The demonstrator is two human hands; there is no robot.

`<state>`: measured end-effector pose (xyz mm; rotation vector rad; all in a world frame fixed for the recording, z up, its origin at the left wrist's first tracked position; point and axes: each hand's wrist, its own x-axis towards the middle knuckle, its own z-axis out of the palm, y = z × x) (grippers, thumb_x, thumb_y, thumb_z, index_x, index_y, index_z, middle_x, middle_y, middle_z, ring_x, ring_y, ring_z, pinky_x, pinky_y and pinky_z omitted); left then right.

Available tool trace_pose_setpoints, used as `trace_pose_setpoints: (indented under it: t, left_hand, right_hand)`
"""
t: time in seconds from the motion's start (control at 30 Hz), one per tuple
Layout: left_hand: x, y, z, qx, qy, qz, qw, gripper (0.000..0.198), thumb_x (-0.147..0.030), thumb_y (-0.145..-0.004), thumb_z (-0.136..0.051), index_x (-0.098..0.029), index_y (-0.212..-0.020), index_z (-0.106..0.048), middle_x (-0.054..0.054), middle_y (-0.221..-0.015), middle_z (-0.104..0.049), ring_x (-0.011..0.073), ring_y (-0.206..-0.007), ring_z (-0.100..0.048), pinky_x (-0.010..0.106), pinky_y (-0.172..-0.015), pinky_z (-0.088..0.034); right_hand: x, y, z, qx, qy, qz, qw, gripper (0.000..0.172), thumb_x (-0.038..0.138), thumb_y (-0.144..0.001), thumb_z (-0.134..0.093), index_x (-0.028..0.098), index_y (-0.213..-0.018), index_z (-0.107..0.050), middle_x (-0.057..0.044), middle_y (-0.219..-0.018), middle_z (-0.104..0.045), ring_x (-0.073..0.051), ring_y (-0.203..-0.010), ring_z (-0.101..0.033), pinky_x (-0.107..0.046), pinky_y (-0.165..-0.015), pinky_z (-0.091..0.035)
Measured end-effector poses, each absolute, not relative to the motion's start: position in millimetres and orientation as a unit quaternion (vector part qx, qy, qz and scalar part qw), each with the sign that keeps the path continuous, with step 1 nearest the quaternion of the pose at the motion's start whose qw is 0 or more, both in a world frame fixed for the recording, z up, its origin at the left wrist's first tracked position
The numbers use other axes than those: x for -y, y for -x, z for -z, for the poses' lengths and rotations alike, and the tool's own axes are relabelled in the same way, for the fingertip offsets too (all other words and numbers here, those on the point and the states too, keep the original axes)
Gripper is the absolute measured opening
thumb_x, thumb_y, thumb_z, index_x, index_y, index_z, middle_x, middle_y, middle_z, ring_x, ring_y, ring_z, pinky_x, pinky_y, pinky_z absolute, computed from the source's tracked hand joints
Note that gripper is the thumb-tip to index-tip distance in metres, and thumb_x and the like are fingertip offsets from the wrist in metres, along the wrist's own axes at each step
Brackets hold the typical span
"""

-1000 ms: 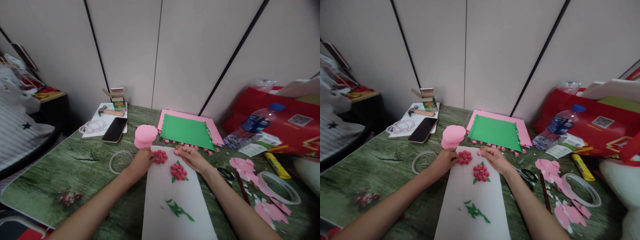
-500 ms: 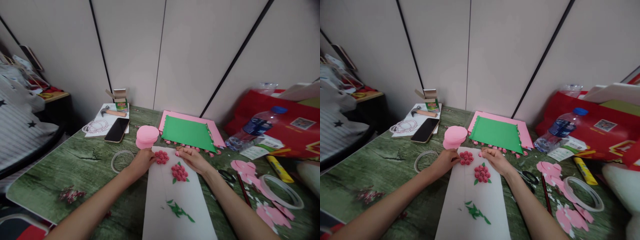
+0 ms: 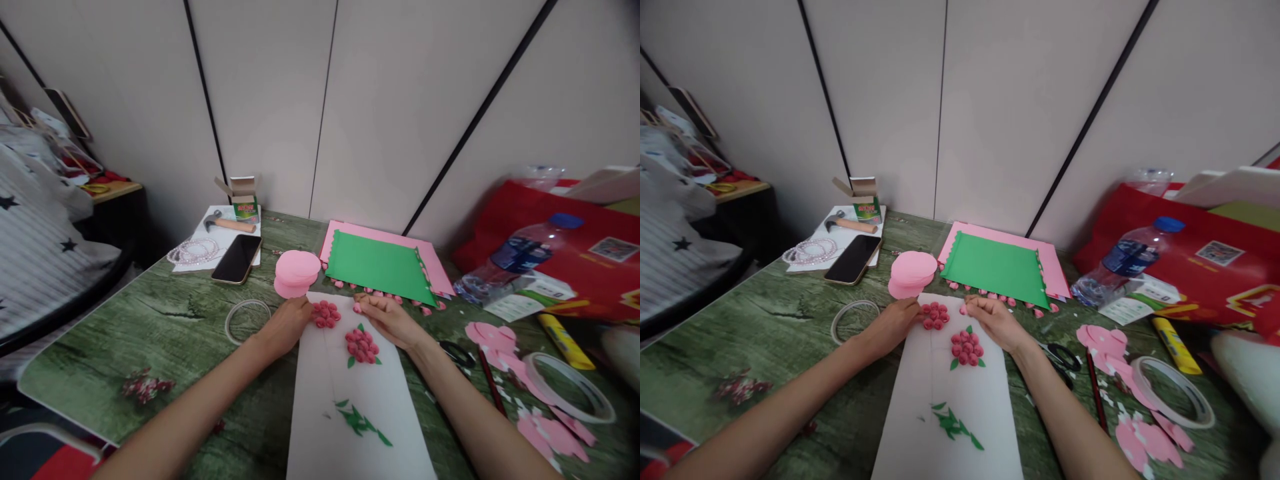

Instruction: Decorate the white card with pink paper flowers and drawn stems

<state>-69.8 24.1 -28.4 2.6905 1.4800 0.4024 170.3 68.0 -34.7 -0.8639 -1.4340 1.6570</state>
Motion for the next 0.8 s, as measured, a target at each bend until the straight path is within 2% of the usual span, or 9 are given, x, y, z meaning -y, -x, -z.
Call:
trace_pose_setpoints:
  t: [0.2, 0.53, 0.8]
  left_hand:
    - [-21.6, 72.8, 20.8, -0.438, -0.891, -0.116, 0.012, 0.024, -0.015, -0.092, -0.036, -0.012, -0.088, -0.060, 0.006, -0.086, -0.060, 0.0177, -0.079, -0.057, 0.030, -0.070, -0.045]
    - [-15.8, 73.2, 20.1, -0.389, -0.914, -0.109, -0.033, 0.016, -0.011, -0.089, -0.041, -0.011, -0.096, -0.056, 0.010, -0.097, -0.059, 0.0215, -0.092, -0.055, 0.036, -0.084, -0.045]
    - [-19.5, 71.3, 24.6, -0.399, -0.906, -0.140, -0.030, 0.015, -0.011, -0.089, -0.040, -0.013, -0.094, -0.055, 0.008, -0.093, -0.059, 0.0206, -0.088, -0.056, 0.035, -0.079, -0.047]
  right_hand:
    - [-67.6, -169.7, 33.5, 0.554, 0.328, -0.663, 0.383, 0.027, 0.038, -0.069, -0.072, 0.015, -0.062, -0.062, -0.001, -0.077, -0.050, -0.014, -0.080, -0.043, -0.028, -0.077, -0.034]
    - [-66.7, -168.9, 31.9, 0.559, 0.336, -0.656, 0.380, 0.028, 0.040, -0.067, -0.073, 0.015, -0.062, -0.062, -0.002, -0.078, -0.051, -0.015, -0.081, -0.044, -0.029, -0.077, -0.034]
    - [-67.6, -169.2, 33.2, 0.570, 0.337, -0.650, 0.372, 0.029, 0.042, -0.068, -0.072, 0.015, -0.064, -0.062, -0.003, -0.078, -0.050, -0.015, -0.080, -0.044, -0.029, -0.075, -0.035]
